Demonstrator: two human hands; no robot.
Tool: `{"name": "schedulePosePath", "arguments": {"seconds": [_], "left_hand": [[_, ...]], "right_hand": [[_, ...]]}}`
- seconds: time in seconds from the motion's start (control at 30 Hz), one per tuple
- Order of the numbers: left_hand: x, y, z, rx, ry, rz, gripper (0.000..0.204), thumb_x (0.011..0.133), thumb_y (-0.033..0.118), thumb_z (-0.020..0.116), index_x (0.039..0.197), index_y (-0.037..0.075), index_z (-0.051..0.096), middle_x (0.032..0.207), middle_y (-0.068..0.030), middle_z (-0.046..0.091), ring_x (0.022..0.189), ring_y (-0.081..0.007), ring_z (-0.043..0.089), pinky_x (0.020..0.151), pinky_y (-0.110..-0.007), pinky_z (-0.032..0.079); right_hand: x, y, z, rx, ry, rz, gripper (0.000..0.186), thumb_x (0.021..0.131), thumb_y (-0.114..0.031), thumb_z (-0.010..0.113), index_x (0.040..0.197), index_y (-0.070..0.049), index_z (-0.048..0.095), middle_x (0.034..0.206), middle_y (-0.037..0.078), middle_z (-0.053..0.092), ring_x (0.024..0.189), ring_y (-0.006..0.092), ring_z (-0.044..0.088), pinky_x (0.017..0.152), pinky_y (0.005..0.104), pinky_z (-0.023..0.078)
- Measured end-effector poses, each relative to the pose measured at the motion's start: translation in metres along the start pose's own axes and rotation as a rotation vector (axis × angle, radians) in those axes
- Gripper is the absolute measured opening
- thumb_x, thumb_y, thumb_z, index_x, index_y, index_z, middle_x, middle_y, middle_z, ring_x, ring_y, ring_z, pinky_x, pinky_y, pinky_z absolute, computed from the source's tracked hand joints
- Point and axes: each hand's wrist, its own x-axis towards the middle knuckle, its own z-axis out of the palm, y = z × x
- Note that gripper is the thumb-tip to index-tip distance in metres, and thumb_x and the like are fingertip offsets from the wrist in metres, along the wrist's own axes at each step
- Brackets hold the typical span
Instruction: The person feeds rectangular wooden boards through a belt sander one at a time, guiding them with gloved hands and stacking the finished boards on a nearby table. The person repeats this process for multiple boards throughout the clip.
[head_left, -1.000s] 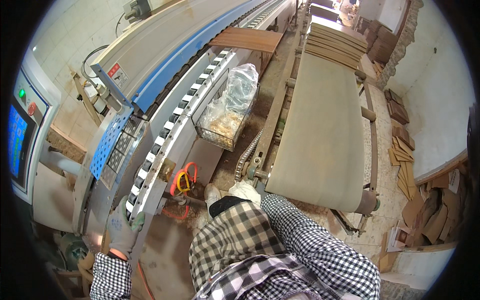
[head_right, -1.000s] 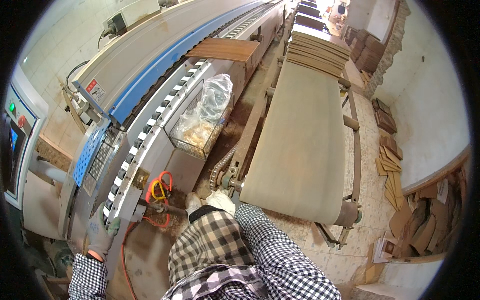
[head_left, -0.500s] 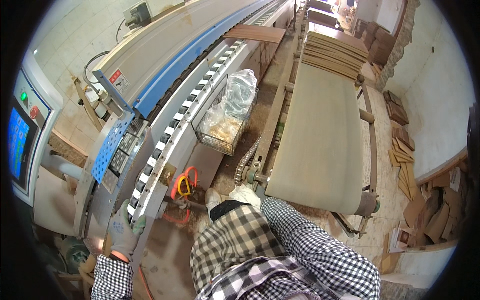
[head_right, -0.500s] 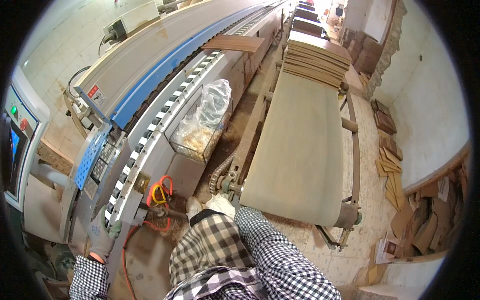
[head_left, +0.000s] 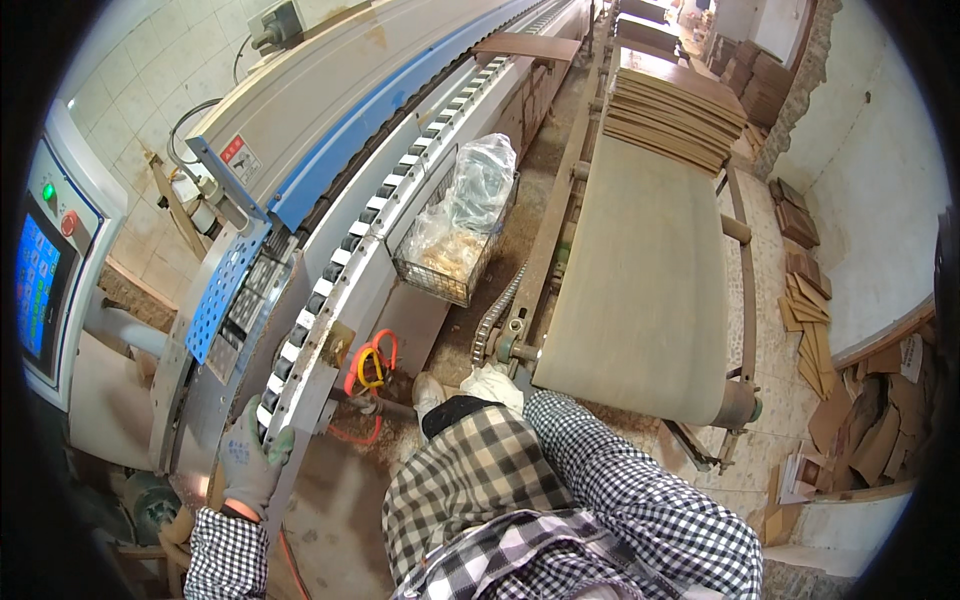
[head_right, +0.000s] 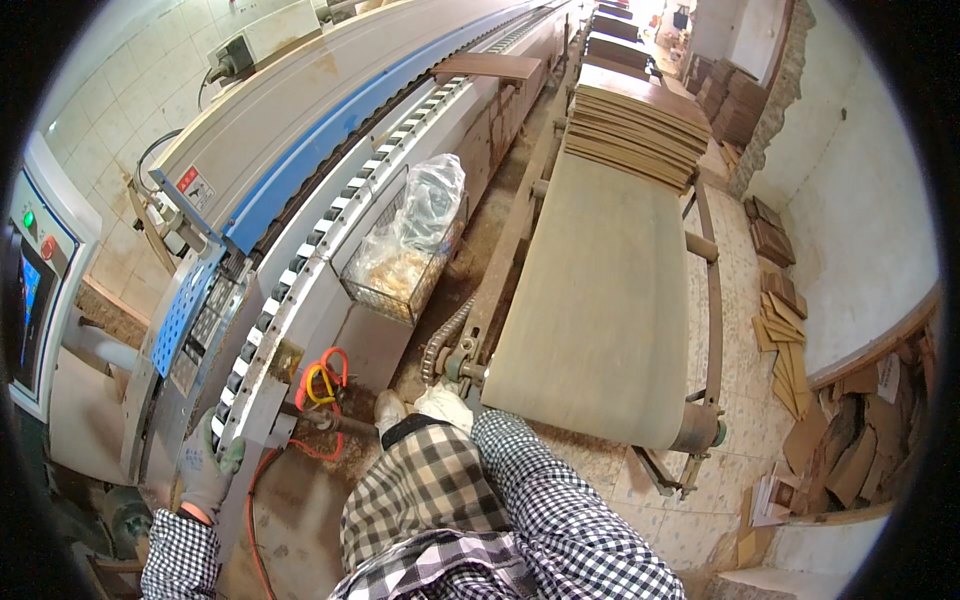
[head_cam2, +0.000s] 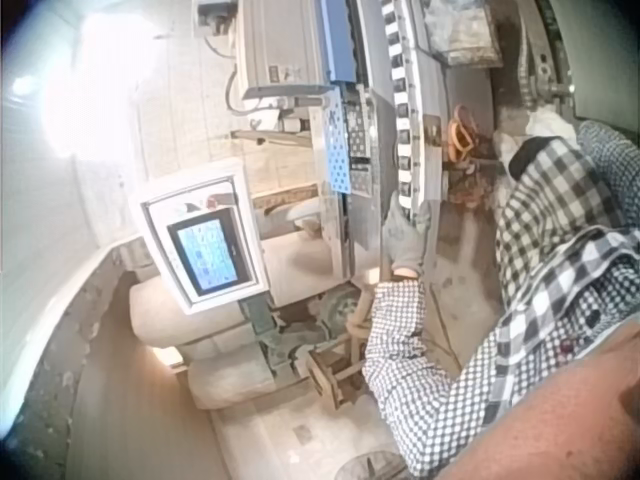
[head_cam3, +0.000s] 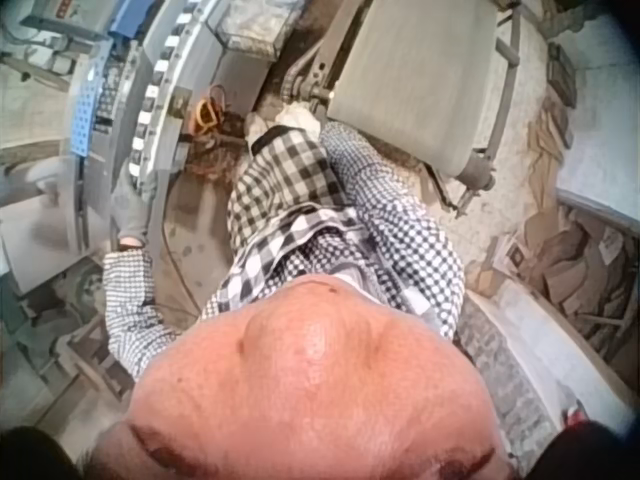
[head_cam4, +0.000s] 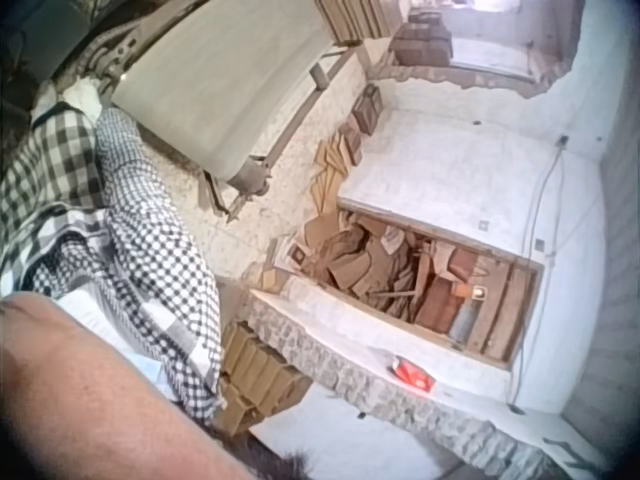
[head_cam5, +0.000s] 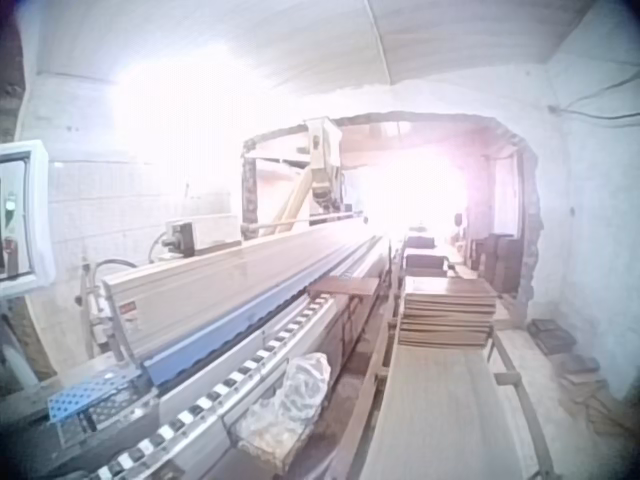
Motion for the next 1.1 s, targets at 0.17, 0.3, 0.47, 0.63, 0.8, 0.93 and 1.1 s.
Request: {"name": "schedulePosePath", "arguments": {"seconds": [0.17,0.3,0.47,0.63,0.8,0.93,1.1], "left_hand": [[0.005,0.001,0.001,-0.016,-0.034,-0.023,0.067,0.085,0.039,0.073,0.134,-0.002,0.053,0.111,-0.023,0.066,0.091,-0.037,0.065,0.081,-0.044,0.051],[0.001,-0.007,0.004,0.027,-0.003,0.007,0.065,0.084,0.035,0.074,0.135,0.0,0.053,0.113,-0.0209,0.067,0.088,-0.0329,0.066,0.079,-0.04,0.052],[0.003,-0.008,0.005,0.032,0.007,0.031,0.065,0.085,0.034,0.074,0.135,-0.001,0.053,0.113,-0.0205,0.067,0.087,-0.0315,0.066,0.077,-0.039,0.053],[0.004,-0.001,0.0,-0.002,-0.041,-0.032,0.064,0.086,0.034,0.074,0.135,-0.001,0.053,0.114,-0.0203,0.066,0.088,-0.0312,0.067,0.075,-0.038,0.054],[0.0,0.002,0.0,-0.017,-0.014,-0.011,0.066,0.085,0.036,0.073,0.134,-0.002,0.052,0.109,-0.0226,0.066,0.09,-0.0357,0.065,0.08,-0.043,0.051],[0.009,0.009,-0.005,-0.041,-0.026,0.005,0.067,0.085,0.037,0.074,0.134,-0.003,0.052,0.106,-0.0233,0.066,0.09,-0.0373,0.064,0.08,-0.045,0.05],[0.0,-0.004,0.002,-0.003,-0.005,0.001,0.063,0.084,0.031,0.075,0.136,0.002,0.053,0.112,-0.0186,0.067,0.085,-0.0316,0.064,0.078,-0.04,0.051]], "right_hand": [[0.002,0.0,-0.01,-0.023,0.04,-0.023,0.025,0.106,-0.018,0.048,0.085,-0.007,0.059,0.073,0.003,0.056,0.064,0.0139,0.053,0.055,0.0261,0.044],[0.003,0.001,-0.008,-0.035,0.053,-0.02,0.025,0.105,-0.018,0.048,0.086,-0.007,0.059,0.075,0.003,0.057,0.066,0.0138,0.055,0.056,0.0254,0.045],[0.002,-0.001,-0.008,-0.045,0.07,-0.024,0.024,0.105,-0.018,0.049,0.088,-0.006,0.06,0.076,0.004,0.059,0.067,0.0136,0.057,0.056,0.0245,0.047],[0.0,-0.001,-0.003,-0.051,0.075,-0.055,0.024,0.105,-0.019,0.05,0.089,-0.005,0.061,0.077,0.005,0.061,0.069,0.0134,0.059,0.057,0.0236,0.048],[-0.008,0.013,0.029,0.254,-0.061,-0.393,0.023,0.104,-0.019,0.05,0.088,-0.006,0.061,0.074,0.004,0.059,0.065,0.0134,0.057,0.057,0.0237,0.048],[0.003,0.004,0.002,0.135,-0.012,-0.213,0.024,0.105,-0.019,0.048,0.086,-0.007,0.059,0.072,0.003,0.056,0.063,0.0139,0.054,0.056,0.0255,0.047],[0.006,0.005,-0.006,0.063,-0.014,-0.097,0.027,0.107,-0.018,0.047,0.084,-0.009,0.057,0.07,0.002,0.052,0.061,0.0145,0.05,0.054,0.0277,0.046]]}}
